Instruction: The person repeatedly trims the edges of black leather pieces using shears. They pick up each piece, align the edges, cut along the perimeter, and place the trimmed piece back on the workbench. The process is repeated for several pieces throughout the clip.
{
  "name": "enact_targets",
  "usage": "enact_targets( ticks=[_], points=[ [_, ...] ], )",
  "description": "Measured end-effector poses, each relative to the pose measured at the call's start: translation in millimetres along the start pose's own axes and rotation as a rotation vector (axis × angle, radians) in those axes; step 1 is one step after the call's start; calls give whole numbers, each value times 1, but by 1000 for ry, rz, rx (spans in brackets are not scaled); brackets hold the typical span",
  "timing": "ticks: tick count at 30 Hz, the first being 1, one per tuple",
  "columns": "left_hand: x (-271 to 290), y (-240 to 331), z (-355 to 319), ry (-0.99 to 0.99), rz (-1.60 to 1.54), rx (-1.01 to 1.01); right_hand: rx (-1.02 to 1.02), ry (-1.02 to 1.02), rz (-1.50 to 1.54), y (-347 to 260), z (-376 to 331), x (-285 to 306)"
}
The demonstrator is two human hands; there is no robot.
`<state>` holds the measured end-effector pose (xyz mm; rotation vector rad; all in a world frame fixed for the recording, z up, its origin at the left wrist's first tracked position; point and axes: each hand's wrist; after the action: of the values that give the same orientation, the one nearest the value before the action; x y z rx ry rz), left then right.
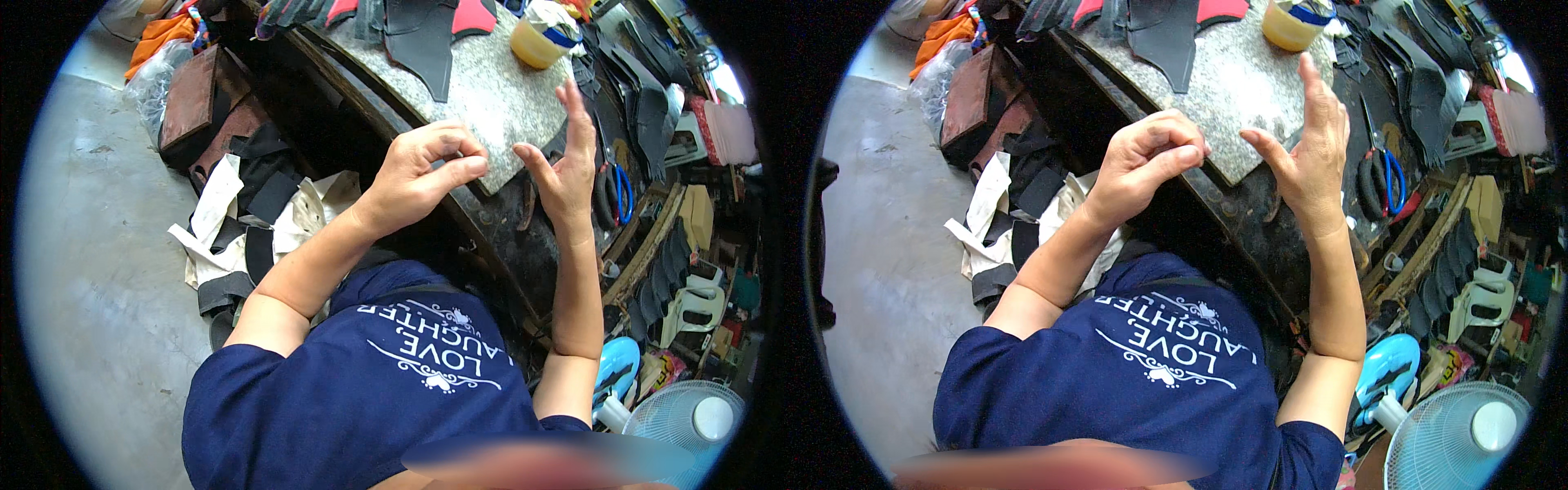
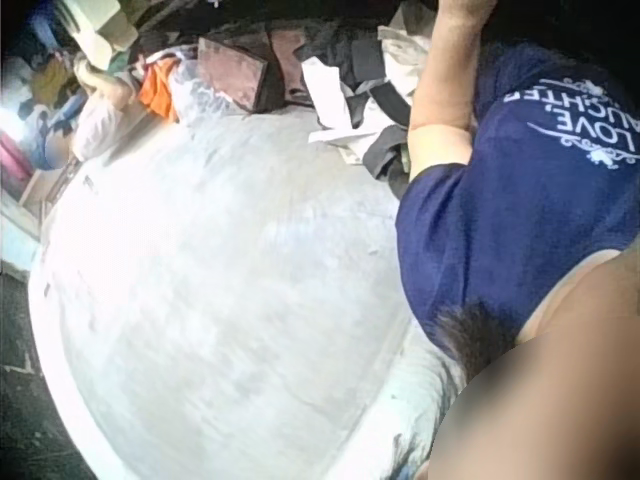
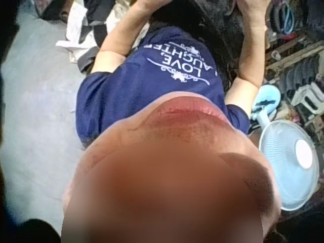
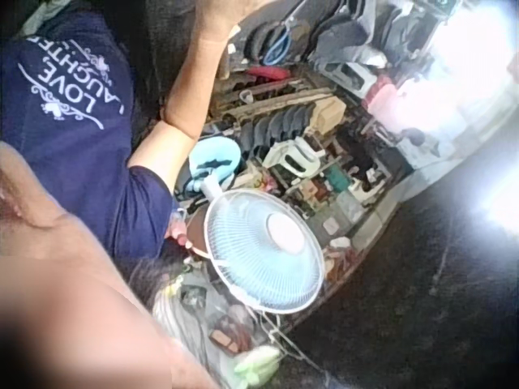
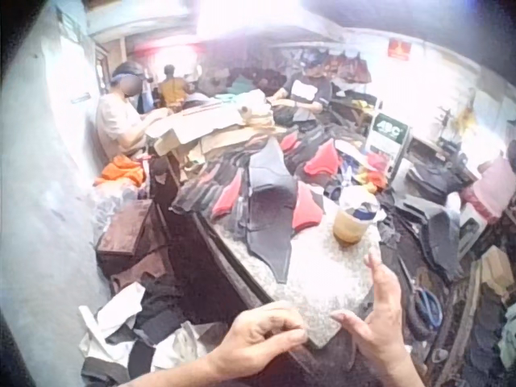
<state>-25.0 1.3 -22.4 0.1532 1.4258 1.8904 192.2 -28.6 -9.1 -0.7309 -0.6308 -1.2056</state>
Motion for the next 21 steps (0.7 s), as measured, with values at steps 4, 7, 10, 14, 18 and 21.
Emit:
enact_targets(
  ticks=[4,7,10,14,18,21],
  points=[
    [20,6,5,-62,42,59,109,-216,-49,-8,11,-12],
    [42,4,25,48,572,-350,216,-282,-28,-22,25,-31],
    [73,-9,60,248,968,-565,124,-293,-61,-30,46,-58],
    [103,-43,87,258,1165,-324,-57,-321,-53,-31,74,-96],
    [114,-71,88,314,1200,-335,-259,-333,161,-31,88,-114],
    [114,-75,87,331,1145,-324,-491,-388,665,-25,91,-104]
  ],
)
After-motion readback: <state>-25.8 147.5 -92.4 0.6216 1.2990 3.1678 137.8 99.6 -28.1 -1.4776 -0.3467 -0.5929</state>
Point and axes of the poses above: each hand's wrist, its own z-axis towards the middle knuckle, its own x-axis out of the back of the hand, y = z × x, and after that the axes turned 15 degrees about -z, right-handed
